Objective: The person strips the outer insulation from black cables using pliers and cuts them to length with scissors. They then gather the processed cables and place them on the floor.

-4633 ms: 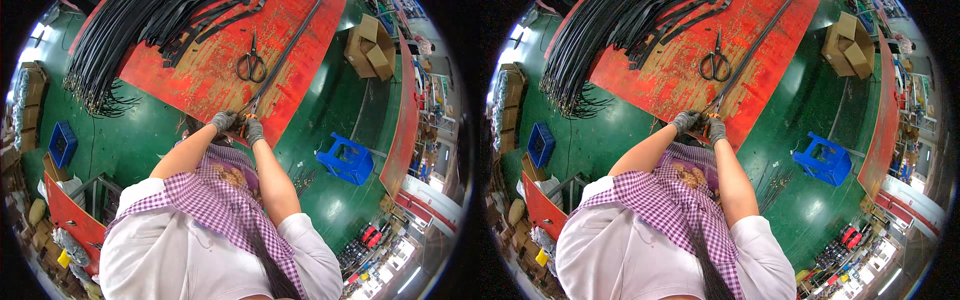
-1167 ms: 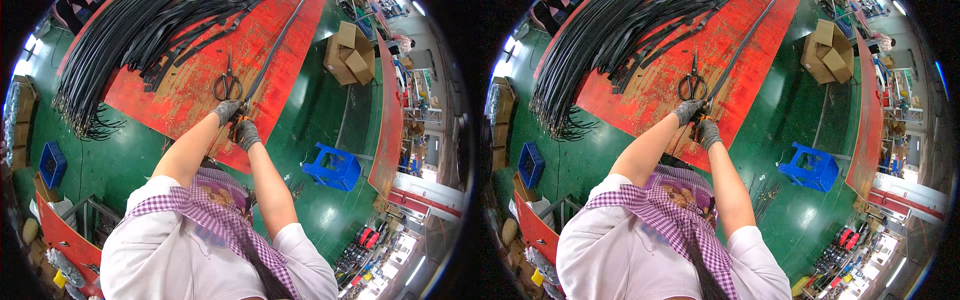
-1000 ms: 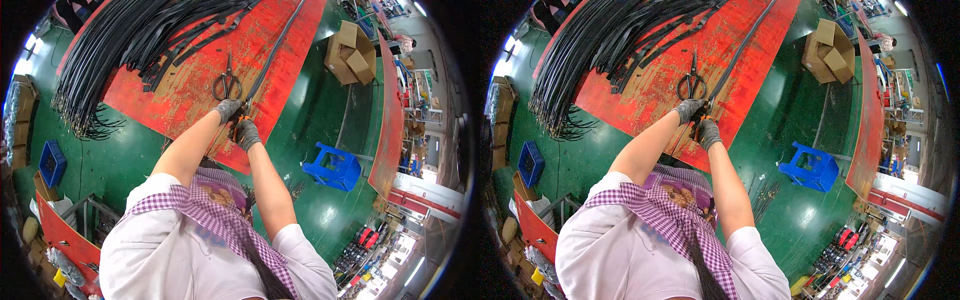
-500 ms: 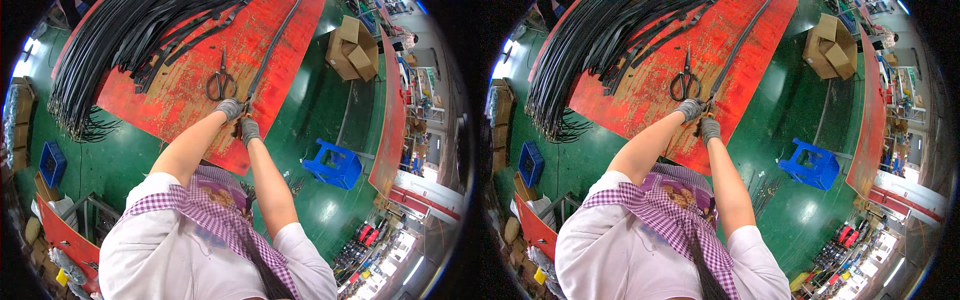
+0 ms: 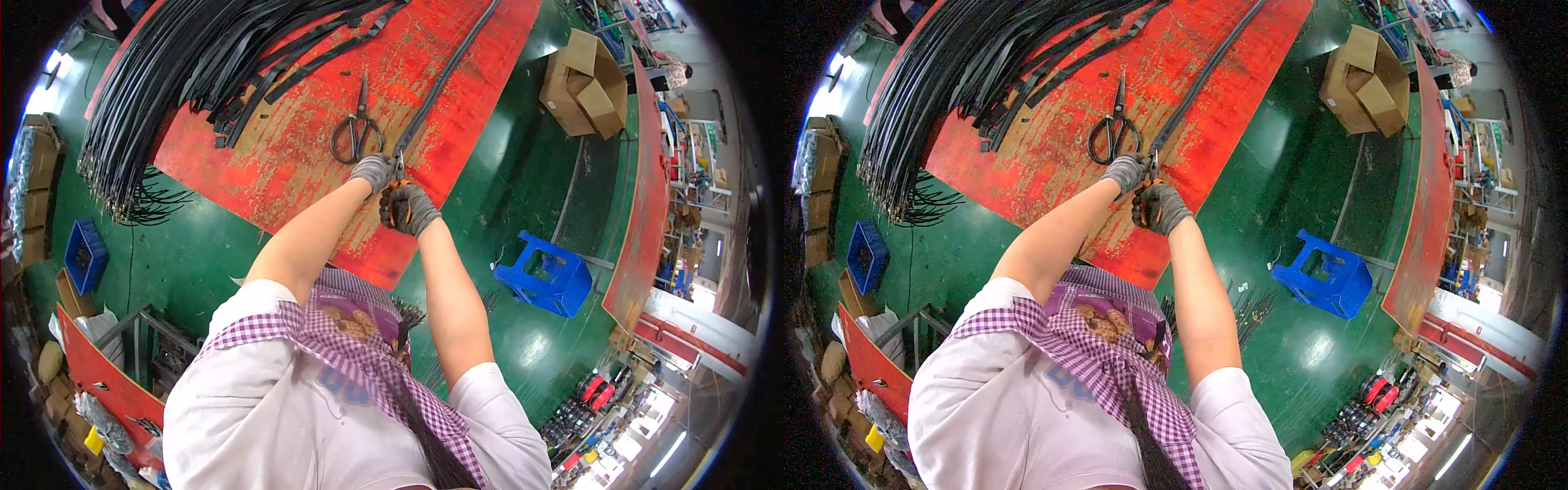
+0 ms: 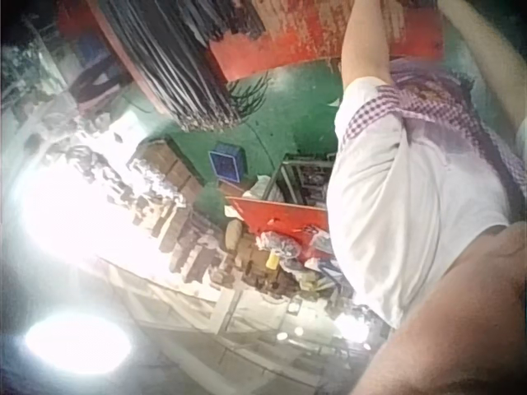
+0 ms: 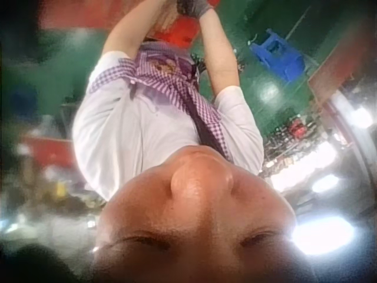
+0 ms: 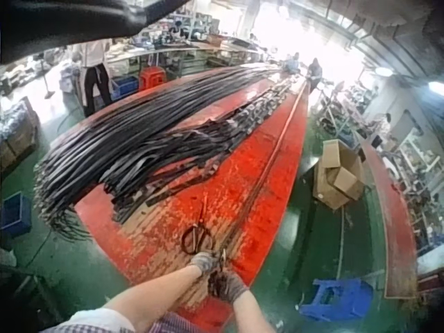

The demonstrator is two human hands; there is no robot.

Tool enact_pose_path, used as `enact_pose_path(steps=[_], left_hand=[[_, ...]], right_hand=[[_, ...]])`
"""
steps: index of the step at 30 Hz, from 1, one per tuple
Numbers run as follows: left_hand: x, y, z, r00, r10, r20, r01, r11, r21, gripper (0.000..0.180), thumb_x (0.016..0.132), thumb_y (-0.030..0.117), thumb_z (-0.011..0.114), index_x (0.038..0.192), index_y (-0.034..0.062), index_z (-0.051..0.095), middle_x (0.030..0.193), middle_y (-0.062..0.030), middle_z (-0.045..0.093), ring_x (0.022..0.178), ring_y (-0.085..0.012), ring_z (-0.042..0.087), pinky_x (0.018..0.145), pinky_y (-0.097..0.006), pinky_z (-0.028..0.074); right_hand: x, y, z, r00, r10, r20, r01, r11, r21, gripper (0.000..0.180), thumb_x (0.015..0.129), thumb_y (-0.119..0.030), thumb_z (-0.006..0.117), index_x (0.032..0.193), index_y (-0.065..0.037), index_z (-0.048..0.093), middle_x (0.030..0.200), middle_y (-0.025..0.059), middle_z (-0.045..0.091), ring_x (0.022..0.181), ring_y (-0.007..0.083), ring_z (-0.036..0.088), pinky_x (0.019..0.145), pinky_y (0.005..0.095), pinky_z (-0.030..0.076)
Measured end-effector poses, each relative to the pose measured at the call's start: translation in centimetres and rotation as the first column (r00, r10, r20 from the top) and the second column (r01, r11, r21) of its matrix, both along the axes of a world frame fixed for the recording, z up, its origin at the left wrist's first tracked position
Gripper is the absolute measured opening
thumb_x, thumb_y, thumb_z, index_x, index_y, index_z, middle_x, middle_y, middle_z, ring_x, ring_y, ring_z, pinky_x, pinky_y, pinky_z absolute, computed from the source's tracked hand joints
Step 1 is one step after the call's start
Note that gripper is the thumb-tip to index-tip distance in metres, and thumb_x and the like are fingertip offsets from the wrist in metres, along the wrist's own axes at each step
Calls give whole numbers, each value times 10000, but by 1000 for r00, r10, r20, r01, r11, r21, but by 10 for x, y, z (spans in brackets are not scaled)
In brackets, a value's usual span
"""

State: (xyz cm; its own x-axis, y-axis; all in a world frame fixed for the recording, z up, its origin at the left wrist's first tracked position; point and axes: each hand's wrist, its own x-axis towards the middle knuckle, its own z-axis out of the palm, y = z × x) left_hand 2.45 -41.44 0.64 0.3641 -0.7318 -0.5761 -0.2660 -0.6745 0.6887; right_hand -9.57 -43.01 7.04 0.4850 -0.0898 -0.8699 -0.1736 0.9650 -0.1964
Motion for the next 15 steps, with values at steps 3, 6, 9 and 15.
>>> enact_pose_path(steps=[3,6,9,15], left_hand=[[-12,4,0,963,-132,233,162,981,-111,286,751,278,458,883,39,544,853,-159,560,801,-309,522,692,-365,404],[-7,6,37,922,-268,281,303,949,-90,298,765,289,426,880,38,539,879,-175,544,833,-327,502,706,-379,397],[-5,1,30,953,-170,249,202,974,-105,285,768,280,427,879,42,538,859,-180,544,823,-326,503,699,-381,396],[-7,-1,33,984,8,175,11,995,-104,287,763,297,454,856,39,536,764,-186,548,713,-328,512,625,-369,404]], right_hand=[[6,-11,-37,987,13,-163,-37,989,-146,65,696,-113,403,669,-65,437,546,87,449,436,208,423,366,329,324],[7,-20,-59,845,224,-486,-437,813,-384,186,749,-182,385,638,-60,471,542,107,479,433,218,462,331,332,326],[2,-22,-76,665,178,-726,-737,315,-598,205,742,-215,425,739,-39,531,647,142,541,528,251,526,408,352,396],[-8,-24,-76,811,204,-548,-550,585,-596,152,724,-179,451,759,-53,528,669,148,546,611,279,543,522,396,435]])
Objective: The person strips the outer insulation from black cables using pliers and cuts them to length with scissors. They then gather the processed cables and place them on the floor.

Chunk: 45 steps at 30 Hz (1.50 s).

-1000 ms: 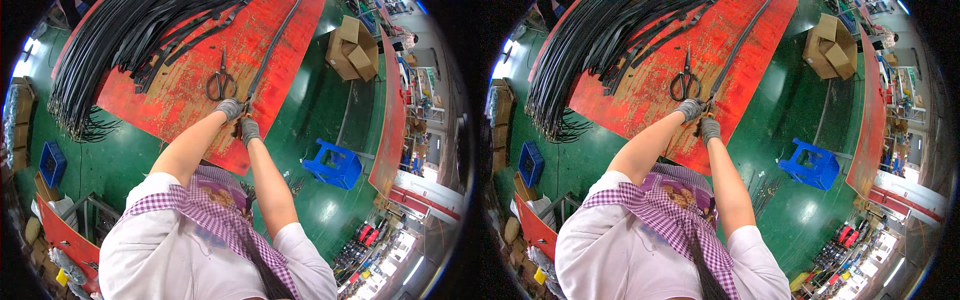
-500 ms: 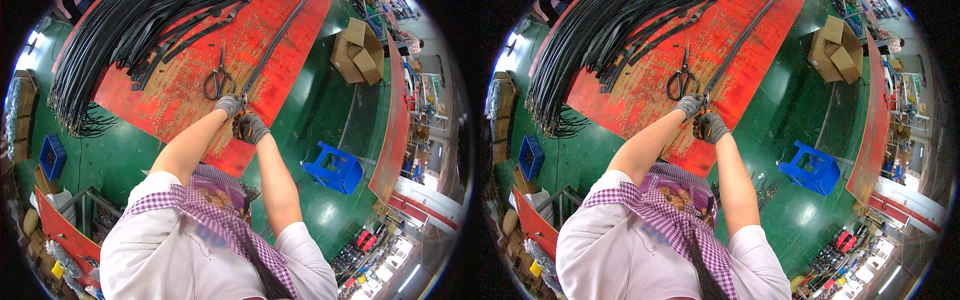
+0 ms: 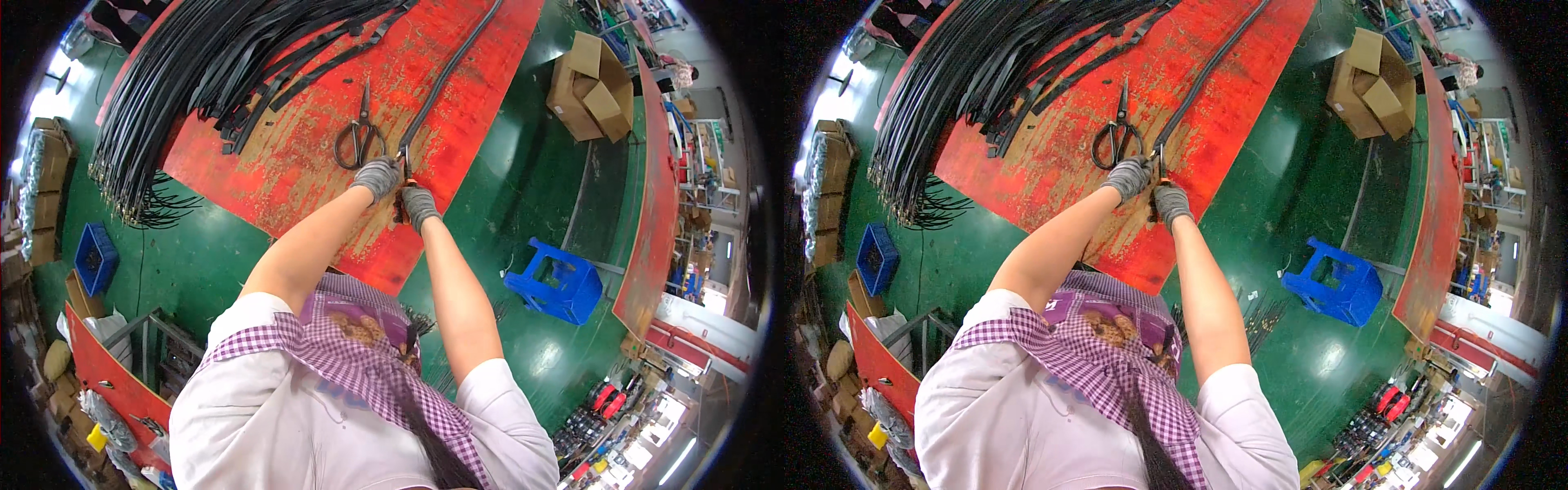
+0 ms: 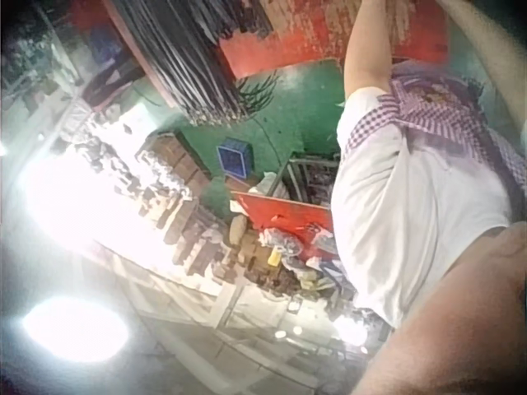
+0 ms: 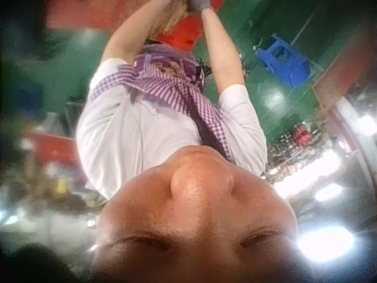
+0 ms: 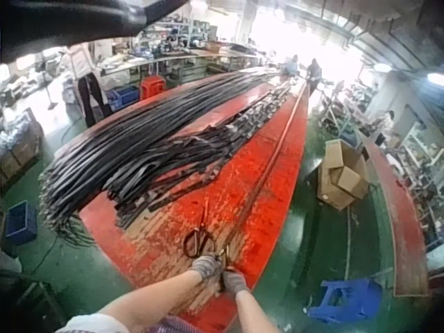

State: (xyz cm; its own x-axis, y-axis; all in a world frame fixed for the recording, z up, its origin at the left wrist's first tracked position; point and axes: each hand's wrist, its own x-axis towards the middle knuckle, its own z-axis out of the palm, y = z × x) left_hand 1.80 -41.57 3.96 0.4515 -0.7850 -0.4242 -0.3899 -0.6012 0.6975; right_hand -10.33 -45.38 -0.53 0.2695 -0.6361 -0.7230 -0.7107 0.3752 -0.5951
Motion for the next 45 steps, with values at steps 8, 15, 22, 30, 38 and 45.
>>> enact_pose_path(steps=[8,15,22,30,38,45], left_hand=[[-2,-9,15,976,-96,196,94,995,17,292,755,295,435,807,35,558,742,-191,553,696,-322,534,606,-387,417],[-15,-4,32,844,-359,400,355,931,86,197,709,191,451,764,51,578,765,-164,576,717,-299,563,602,-386,441],[-20,0,42,852,-332,405,365,931,-6,191,721,184,425,774,49,549,741,-172,568,680,-312,553,574,-398,433],[-12,1,22,981,-156,119,171,977,-130,270,785,293,424,837,63,555,677,-127,571,609,-264,553,551,-346,433],[-3,-14,-2,927,-373,-24,372,927,-39,238,820,239,382,965,81,486,870,-57,550,831,-144,499,647,-271,410],[-19,-15,16,909,276,-312,-264,961,80,508,731,485,391,641,26,589,593,-114,562,574,-207,559,544,-338,419]], right_hand=[[2,14,94,869,-476,133,294,714,636,75,727,-114,473,751,-44,455,570,93,476,461,237,463,425,427,438],[10,8,60,926,-371,67,319,866,386,216,769,-279,396,684,-90,460,544,83,452,460,235,460,365,417,392],[-15,-18,78,954,200,-224,-246,949,-197,202,719,-180,467,827,-12,497,707,138,531,620,234,527,507,407,416],[-18,-15,116,777,-516,361,10,583,813,152,687,-135,489,757,-2,469,595,88,474,466,200,443,411,308,373],[-17,-8,103,703,-649,289,26,430,902,122,672,-106,473,744,-14,441,612,109,490,492,238,472,430,356,431],[-17,1,99,650,-657,383,-46,470,882,159,652,-77,454,799,-15,461,707,140,530,620,279,534,566,426,453]])
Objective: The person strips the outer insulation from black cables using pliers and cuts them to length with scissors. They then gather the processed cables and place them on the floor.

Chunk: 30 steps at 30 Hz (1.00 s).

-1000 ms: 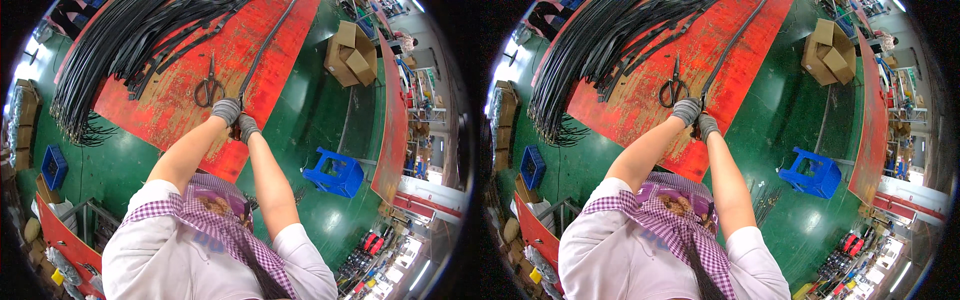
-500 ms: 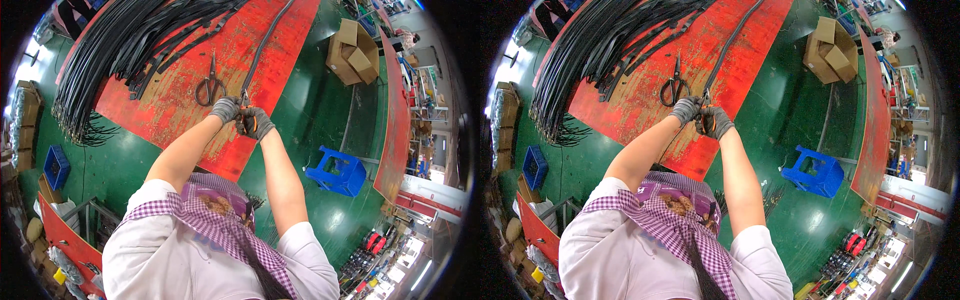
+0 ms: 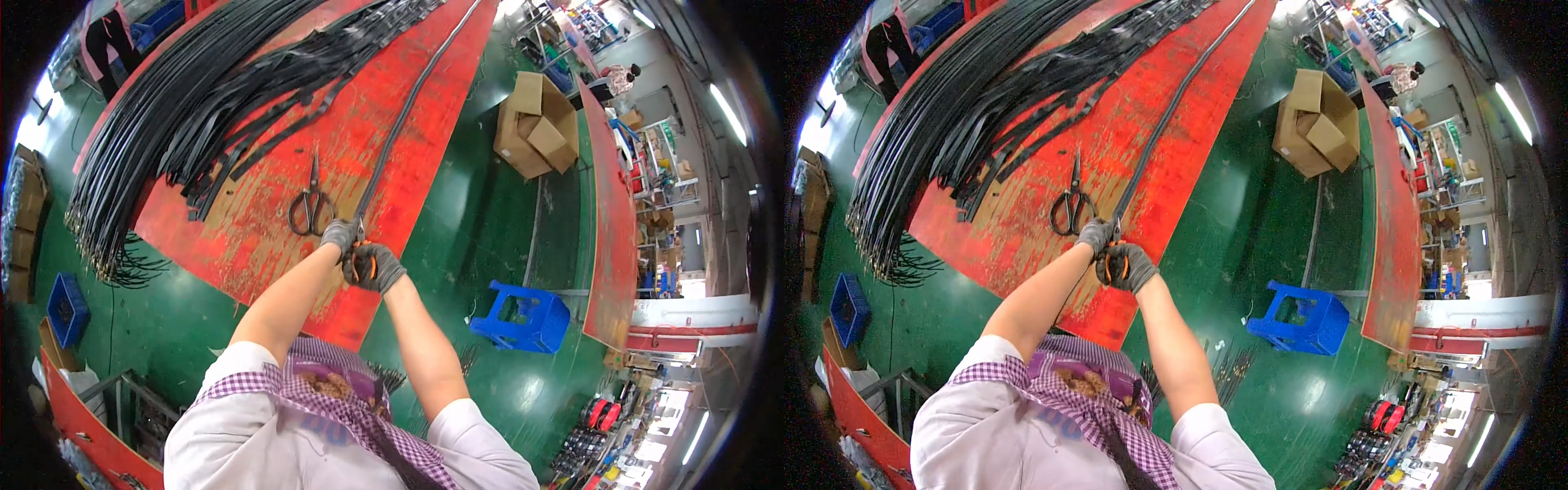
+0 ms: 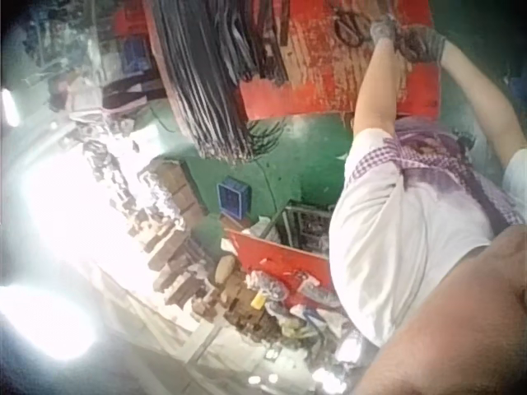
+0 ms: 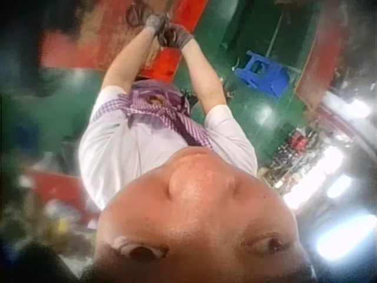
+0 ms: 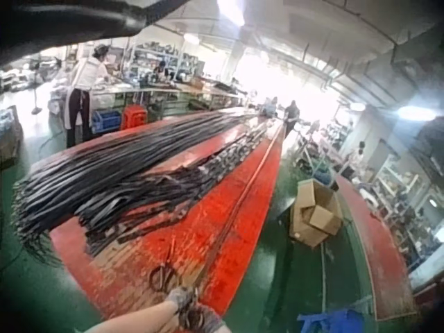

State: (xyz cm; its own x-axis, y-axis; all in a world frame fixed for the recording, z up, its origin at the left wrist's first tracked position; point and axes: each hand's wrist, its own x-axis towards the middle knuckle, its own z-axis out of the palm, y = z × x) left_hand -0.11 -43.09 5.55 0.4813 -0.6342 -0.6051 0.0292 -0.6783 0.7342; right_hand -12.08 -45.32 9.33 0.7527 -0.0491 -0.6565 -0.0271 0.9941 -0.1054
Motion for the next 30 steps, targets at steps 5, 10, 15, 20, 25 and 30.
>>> enact_pose_path(steps=[5,10,15,20,25,30], left_hand=[[16,1,10,993,-105,55,106,994,-9,442,717,443,438,703,33,601,674,-119,581,624,-237,572,583,-343,430],[13,-6,-6,976,-200,88,195,979,62,416,722,429,440,720,50,612,660,-126,579,623,-236,566,600,-343,426],[18,-3,-20,974,-226,1,226,973,41,417,749,426,431,712,52,612,618,-123,566,576,-229,556,578,-345,423],[11,1,-21,903,-305,303,317,948,10,394,762,406,429,782,48,592,675,-146,569,615,-269,555,573,-363,423],[21,1,-16,676,-517,525,563,822,86,295,760,315,432,807,61,575,728,-161,567,702,-304,546,587,-383,422],[14,6,4,690,-382,615,486,874,-3,254,767,266,402,763,70,564,710,-163,564,670,-321,547,561,-402,420]], right_hand=[[9,5,21,995,52,80,-51,999,-17,239,657,-65,450,893,-28,460,828,132,534,782,275,526,794,527,350],[1,12,24,989,-58,135,37,987,154,241,765,-155,354,953,-49,461,927,117,519,878,270,498,894,547,202],[0,7,5,989,-44,143,39,999,34,256,644,-75,429,893,-16,448,805,129,514,697,261,520,669,436,419],[11,-8,6,995,-28,-98,31,999,28,245,600,-44,410,835,26,423,699,127,476,551,244,477,499,339,426],[21,-21,0,897,195,-397,-272,951,-146,190,631,-51,440,804,24,412,664,130,481,530,261,480,476,341,416],[21,-32,-57,581,159,-798,-652,677,-340,110,715,-120,471,733,-14,492,595,168,519,499,316,545,394,439,416]])
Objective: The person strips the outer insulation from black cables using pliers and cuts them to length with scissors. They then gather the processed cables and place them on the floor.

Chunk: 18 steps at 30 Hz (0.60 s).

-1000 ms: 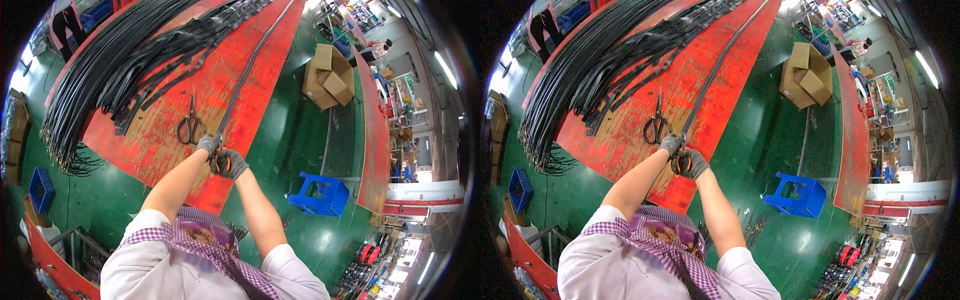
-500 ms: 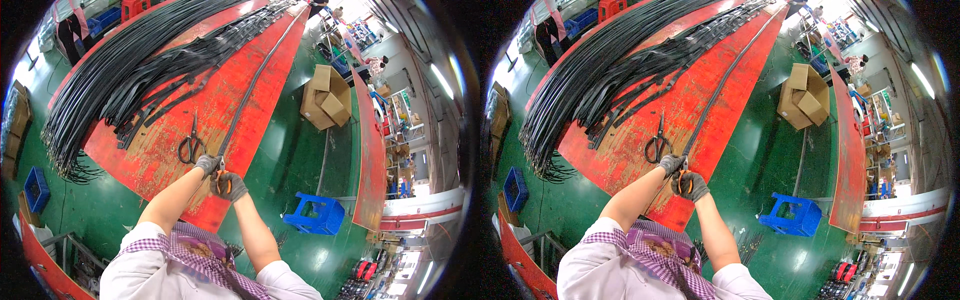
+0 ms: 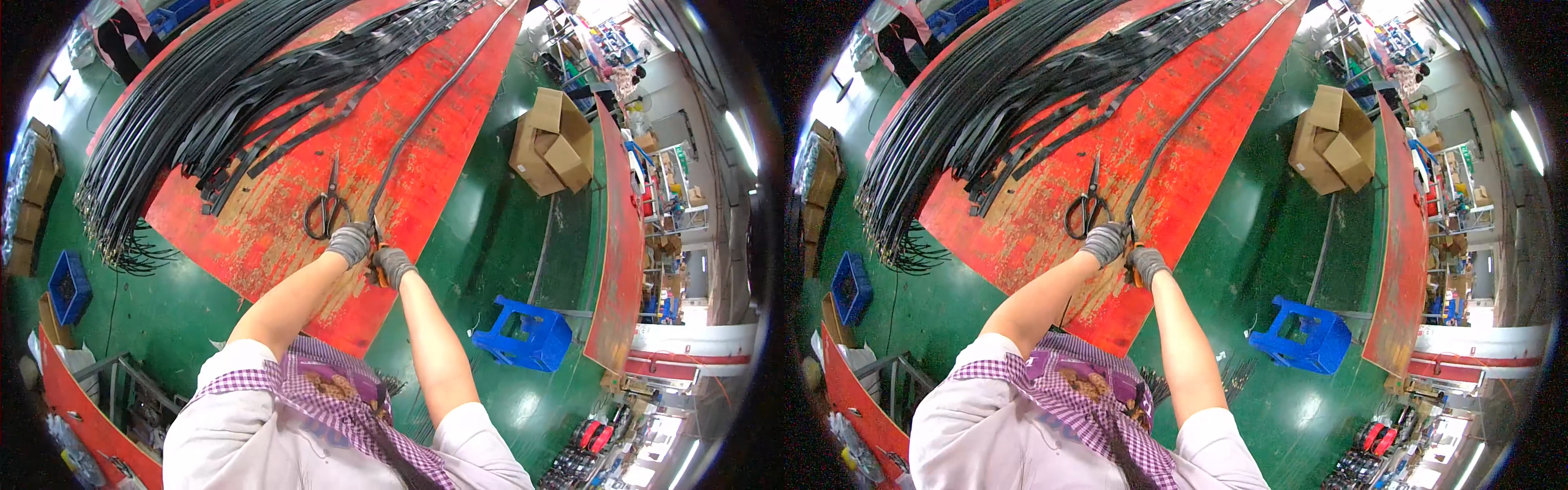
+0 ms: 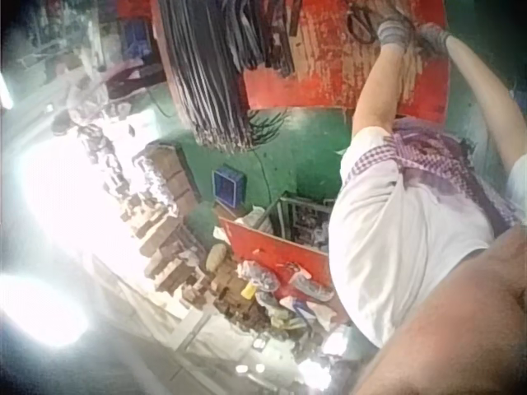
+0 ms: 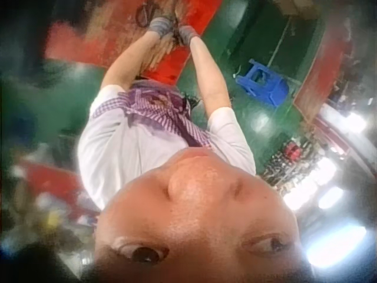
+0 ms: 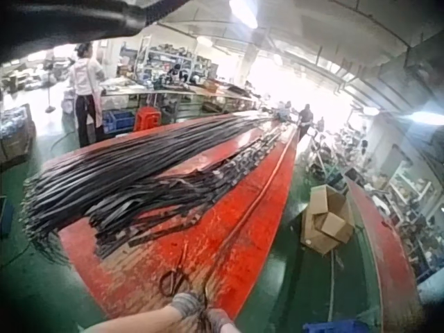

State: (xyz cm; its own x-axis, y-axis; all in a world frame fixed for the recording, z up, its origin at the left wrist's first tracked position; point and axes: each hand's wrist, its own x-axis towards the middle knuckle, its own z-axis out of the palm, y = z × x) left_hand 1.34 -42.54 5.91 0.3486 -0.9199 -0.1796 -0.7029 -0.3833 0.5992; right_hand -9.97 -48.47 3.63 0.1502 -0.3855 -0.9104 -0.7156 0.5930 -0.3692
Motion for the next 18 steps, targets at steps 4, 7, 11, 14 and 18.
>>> enact_pose_path(steps=[4,7,11,14,18], left_hand=[[-1,-3,-5,986,103,-128,-106,994,-17,355,793,379,378,802,71,555,728,-164,564,691,-315,544,583,-390,423],[12,14,-4,933,180,-313,-167,984,67,413,772,418,374,827,51,555,809,-182,549,774,-332,523,666,-393,414],[6,11,-28,922,132,-365,-132,991,23,324,794,325,410,876,42,545,841,-181,553,798,-323,519,685,-364,405],[-1,8,-19,957,104,-270,-114,993,-19,317,793,312,411,872,33,540,838,-185,549,811,-330,509,699,-368,397],[3,6,-23,961,77,-265,-69,997,38,330,795,319,400,862,27,536,847,-187,543,811,-338,500,700,-378,395]], right_hand=[[-12,2,-20,985,3,175,32,980,-197,120,717,-141,477,736,-26,503,601,152,528,520,288,551,420,439,437],[-19,22,8,851,-318,418,234,942,240,112,715,-129,479,759,-29,503,618,137,526,515,274,536,450,423,460],[-9,20,12,966,-191,175,167,975,147,109,716,-72,440,811,-26,468,629,133,503,466,252,497,407,385,463],[2,25,9,982,-164,92,166,986,-13,94,741,-82,417,812,-61,475,601,115,483,450,223,485,363,356,446],[8,37,9,965,-185,188,202,976,-77,116,769,-100,363,813,-65,464,602,116,483,427,233,479,359,362,442]])
